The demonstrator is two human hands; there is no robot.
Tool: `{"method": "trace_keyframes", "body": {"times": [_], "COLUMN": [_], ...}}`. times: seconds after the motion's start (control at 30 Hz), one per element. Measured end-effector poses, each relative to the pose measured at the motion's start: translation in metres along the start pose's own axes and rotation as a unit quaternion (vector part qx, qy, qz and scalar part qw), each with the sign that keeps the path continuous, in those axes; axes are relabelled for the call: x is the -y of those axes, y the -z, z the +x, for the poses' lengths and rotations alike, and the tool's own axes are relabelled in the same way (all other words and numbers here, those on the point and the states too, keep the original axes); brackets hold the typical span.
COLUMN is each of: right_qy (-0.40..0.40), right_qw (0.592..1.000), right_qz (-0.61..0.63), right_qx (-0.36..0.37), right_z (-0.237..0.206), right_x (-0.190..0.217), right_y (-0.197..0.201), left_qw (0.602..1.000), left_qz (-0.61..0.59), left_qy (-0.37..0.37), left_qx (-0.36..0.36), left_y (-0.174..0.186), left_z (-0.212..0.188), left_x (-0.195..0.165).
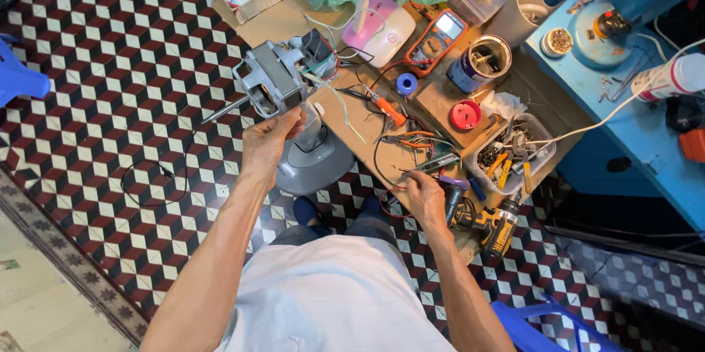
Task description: The person works on a ceiling fan motor assembly at a cluttered workbench. They strip wire insulation with a utility knife, then use pliers to crimp and secure wire connections. The person repositions a blue stool and the fan assembly on the table during the process.
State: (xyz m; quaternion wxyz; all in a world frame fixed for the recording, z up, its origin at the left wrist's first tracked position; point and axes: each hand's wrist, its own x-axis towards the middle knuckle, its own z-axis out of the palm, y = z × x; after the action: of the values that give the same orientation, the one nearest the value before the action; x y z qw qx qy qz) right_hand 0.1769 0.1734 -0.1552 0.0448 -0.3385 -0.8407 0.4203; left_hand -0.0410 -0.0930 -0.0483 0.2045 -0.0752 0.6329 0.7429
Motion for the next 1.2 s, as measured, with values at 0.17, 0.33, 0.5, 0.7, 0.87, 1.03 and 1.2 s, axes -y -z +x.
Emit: {"method": "trace_keyframes", "body": {"times": [0.17,0.33,0.5,0.7,0.87,1.03,1.2], "right_qy": [0.088,0.187,0.314,0.382,0.362,0.324,0.149], "right_qw": [0.978,0.964,0.892,0.811,0.797,0.879,0.942], "right_qz": [-0.186,-0.190,-0.310,-0.419,-0.454,-0.327,0.010], "right_qx": [-0.021,-0.006,0.100,0.143,0.166,0.124,0.299], "right_z": [0.044,0.072,0.088,0.104,0.129,0.130,0.049], "right_x": [-0.028,-0.031,-0.025,-0.032,-0.034,-0.014,0.069], "right_y": [0.036,0.059,0.062,0.065,0.070,0.095,0.095], "left_qw": [0.972,0.948,0.948,0.953,0.951,0.956,0.972], "left_qz": [-0.181,-0.283,-0.275,-0.281,-0.302,-0.288,-0.227], "left_qy": [0.113,0.115,0.116,0.076,0.058,0.046,-0.048], "left_qx": [-0.100,-0.089,-0.106,-0.089,-0.040,-0.031,-0.046], "left_y": [-0.014,-0.018,-0.010,-0.009,-0.006,-0.010,-0.022], "left_z": [-0.002,0.006,0.004,0.003,0.007,0.008,0.006], "left_x": [0.007,0.013,0.015,0.026,0.029,0.031,0.040]}}
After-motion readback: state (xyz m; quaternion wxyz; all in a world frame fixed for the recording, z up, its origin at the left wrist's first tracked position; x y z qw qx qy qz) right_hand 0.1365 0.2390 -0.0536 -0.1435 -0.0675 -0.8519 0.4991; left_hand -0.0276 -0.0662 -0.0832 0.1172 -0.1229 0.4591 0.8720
